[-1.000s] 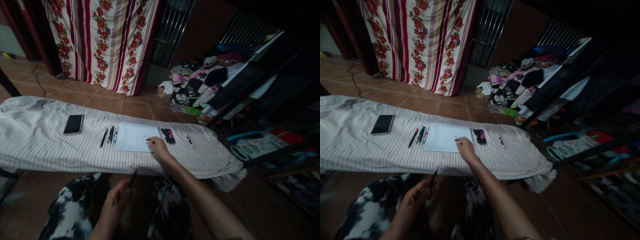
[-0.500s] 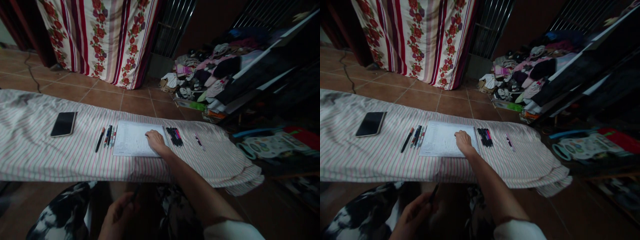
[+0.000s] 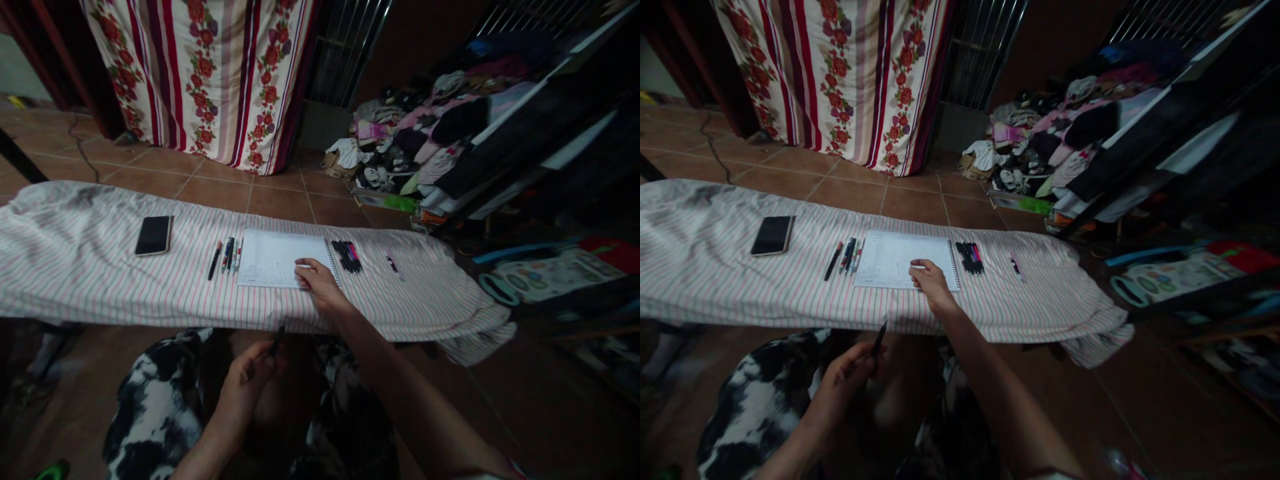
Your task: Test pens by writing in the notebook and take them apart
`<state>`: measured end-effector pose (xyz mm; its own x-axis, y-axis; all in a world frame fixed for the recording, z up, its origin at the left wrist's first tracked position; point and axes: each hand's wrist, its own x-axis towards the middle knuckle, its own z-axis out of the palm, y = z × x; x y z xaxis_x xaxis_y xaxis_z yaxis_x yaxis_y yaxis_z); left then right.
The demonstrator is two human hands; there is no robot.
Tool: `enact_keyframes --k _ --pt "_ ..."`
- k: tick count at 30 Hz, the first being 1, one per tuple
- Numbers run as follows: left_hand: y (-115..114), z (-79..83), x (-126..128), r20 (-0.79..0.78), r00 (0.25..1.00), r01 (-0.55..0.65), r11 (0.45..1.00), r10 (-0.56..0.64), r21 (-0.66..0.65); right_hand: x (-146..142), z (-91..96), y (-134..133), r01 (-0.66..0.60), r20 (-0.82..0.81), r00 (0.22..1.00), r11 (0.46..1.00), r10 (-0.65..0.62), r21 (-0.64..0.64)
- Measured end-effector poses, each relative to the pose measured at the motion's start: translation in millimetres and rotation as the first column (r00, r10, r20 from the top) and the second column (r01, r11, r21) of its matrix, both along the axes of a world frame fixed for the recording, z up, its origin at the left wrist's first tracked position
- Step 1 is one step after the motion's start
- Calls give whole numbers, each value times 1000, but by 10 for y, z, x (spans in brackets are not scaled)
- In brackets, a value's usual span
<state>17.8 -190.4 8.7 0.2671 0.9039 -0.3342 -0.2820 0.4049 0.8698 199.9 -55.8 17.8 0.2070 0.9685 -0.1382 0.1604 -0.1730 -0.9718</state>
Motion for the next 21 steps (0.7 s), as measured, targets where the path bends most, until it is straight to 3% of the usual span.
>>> enact_keyframes --k 4,7,14,21 --pt "-134 142 -12 -2 1000 4 999 -4 50 -139 277 -496 -3 -379 925 1000 -6 -21" --pt "-236 223 -16 -19 1000 4 996 -3 85 -198 473 -831 -37 -521 853 999 24 -15" --pt "-457 386 -61 -26 999 -26 995 28 94 -199 772 -1397 -110 -486 865 992 126 63" --pt "-666 563 -83 -64 998 -20 992 28 126 -201 938 -1713 -116 -365 918 985 155 128"
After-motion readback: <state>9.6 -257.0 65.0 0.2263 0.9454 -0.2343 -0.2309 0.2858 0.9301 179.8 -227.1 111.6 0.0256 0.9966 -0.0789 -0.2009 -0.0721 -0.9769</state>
